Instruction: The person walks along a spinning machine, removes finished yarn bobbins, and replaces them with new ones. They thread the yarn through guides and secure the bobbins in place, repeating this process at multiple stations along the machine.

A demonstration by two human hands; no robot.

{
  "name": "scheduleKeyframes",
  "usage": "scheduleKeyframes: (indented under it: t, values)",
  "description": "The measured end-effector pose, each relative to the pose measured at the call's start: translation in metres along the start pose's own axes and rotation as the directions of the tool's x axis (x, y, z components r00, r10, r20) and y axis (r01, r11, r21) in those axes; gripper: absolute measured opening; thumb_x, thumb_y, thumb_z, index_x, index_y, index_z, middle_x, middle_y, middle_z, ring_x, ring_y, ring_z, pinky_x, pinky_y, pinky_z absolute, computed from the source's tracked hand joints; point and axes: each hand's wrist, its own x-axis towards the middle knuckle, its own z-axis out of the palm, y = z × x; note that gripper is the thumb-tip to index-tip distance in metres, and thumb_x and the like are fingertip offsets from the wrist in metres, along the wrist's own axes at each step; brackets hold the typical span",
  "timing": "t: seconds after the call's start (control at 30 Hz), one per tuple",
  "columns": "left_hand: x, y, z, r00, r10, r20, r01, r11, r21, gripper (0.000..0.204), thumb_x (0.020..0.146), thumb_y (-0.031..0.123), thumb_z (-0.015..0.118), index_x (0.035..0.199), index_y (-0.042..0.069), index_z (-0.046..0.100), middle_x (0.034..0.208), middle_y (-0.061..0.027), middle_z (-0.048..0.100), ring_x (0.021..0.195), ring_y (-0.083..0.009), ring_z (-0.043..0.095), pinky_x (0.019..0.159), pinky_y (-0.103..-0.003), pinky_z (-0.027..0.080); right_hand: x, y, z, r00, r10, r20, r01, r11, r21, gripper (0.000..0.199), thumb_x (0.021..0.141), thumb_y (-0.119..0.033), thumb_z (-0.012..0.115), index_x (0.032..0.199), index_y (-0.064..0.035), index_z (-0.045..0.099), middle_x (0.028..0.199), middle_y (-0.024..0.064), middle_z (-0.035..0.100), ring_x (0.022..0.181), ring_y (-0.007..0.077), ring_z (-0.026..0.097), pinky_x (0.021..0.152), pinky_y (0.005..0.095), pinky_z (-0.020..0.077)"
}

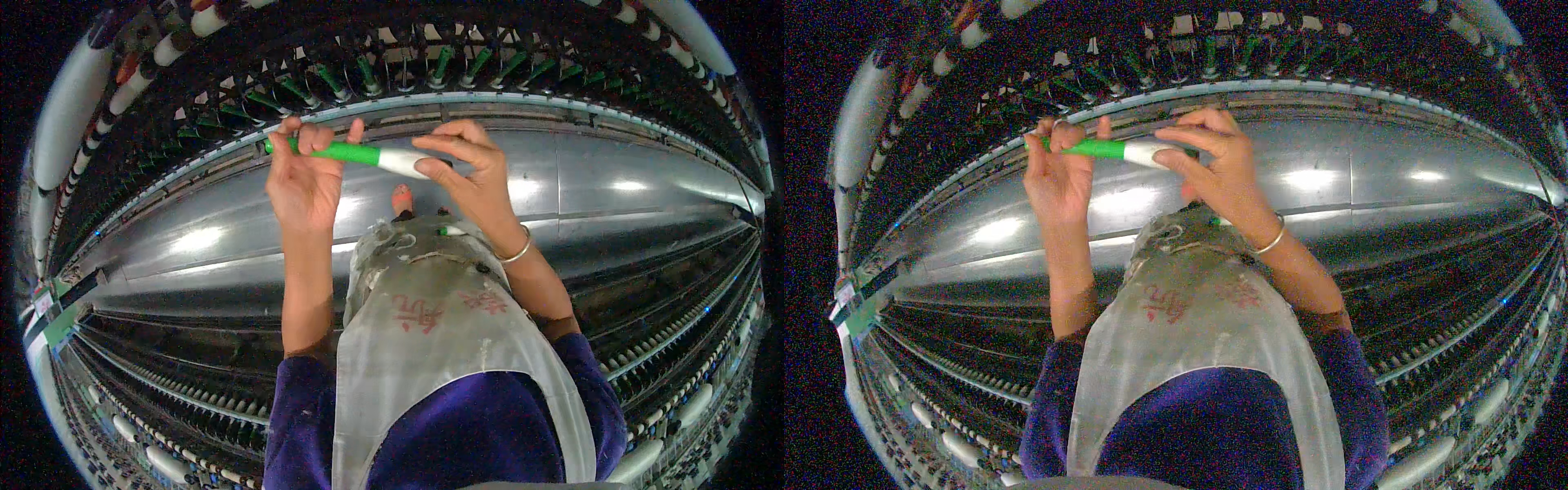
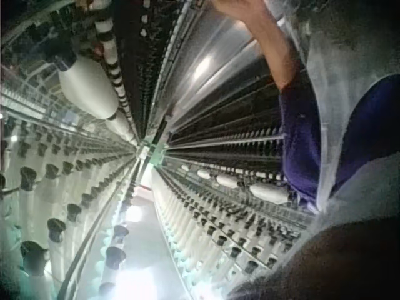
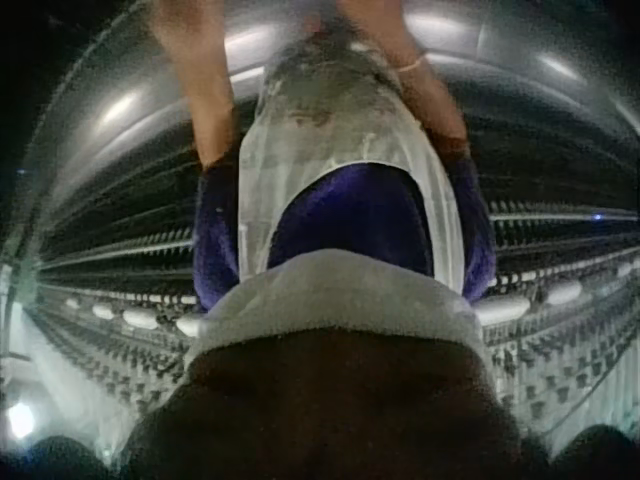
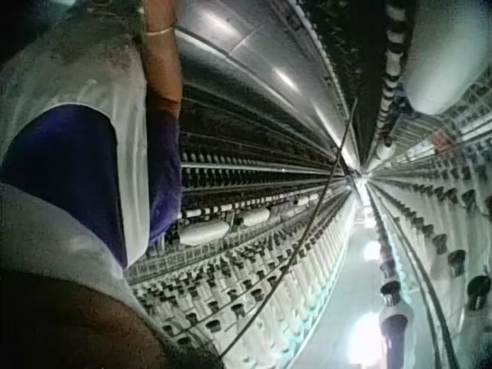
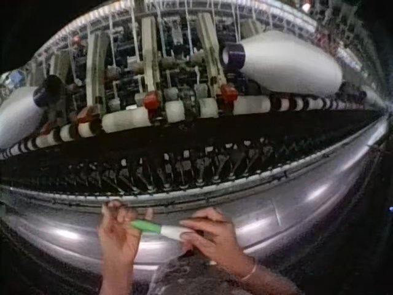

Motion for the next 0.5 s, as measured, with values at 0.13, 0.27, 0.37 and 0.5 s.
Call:
scheduleKeyframes:
  t: [0.13,0.27,0.37,0.5]
  values:
    - [-0.022,-0.013,0.010,0.997,0.081,0.001,-0.081,0.997,0.001,0.025,0.098,0.034,0.050,0.099,0.010,0.053,0.076,-0.0008,0.042,0.076,-0.0174,0.048,0.106,-0.063,0.033,0.003,-0.001,0.005,0.988,-0.155,0.025,0.156,0.984,-0.088,0.016,0.073,-0.009,0.077,0.089,-0.0076,0.075,0.089,0.0034,0.064,0.086,0.0195,0.055,0.075,0.0317,0.0440]
    - [-0.031,-0.035,0.005,0.981,0.173,-0.092,-0.174,0.985,-0.003,0.012,0.095,0.019,0.058,0.100,0.008,0.054,0.088,-0.0047,0.054,0.090,-0.0200,0.054,0.104,-0.061,0.037,-0.026,0.009,-0.003,0.929,-0.370,-0.006,0.348,0.879,-0.325,0.011,0.073,-0.013,0.072,0.079,-0.0066,0.066,0.088,0.0033,0.062,0.081,0.0247,0.052,0.073,0.0372,0.0416]
    - [-0.039,-0.044,-0.009,0.966,0.164,-0.198,-0.161,0.986,0.030,0.010,0.092,0.008,0.060,0.101,0.003,0.056,0.099,-0.0101,0.060,0.102,-0.0251,0.058,0.103,-0.057,0.042,-0.057,0.027,-0.007,0.983,-0.181,-0.036,0.173,0.972,-0.160,0.012,0.080,-0.013,0.068,0.078,-0.0044,0.060,0.085,0.0045,0.060,0.078,0.0212,0.054,0.072,0.0340,0.0436]
    - [-0.054,-0.062,-0.019,0.916,-0.130,-0.379,0.204,0.965,0.162,0.025,0.092,0.027,0.062,0.104,0.005,0.059,0.107,-0.0129,0.062,0.105,-0.0291,0.060,0.096,-0.052,0.050,-0.075,0.060,-0.018,0.954,0.300,-0.020,-0.279,0.908,0.311,0.009,0.091,-0.006,0.057,0.083,-0.0032,0.059,0.084,0.0026,0.056,0.076,0.0100,0.052,0.070,0.0255,0.0451]
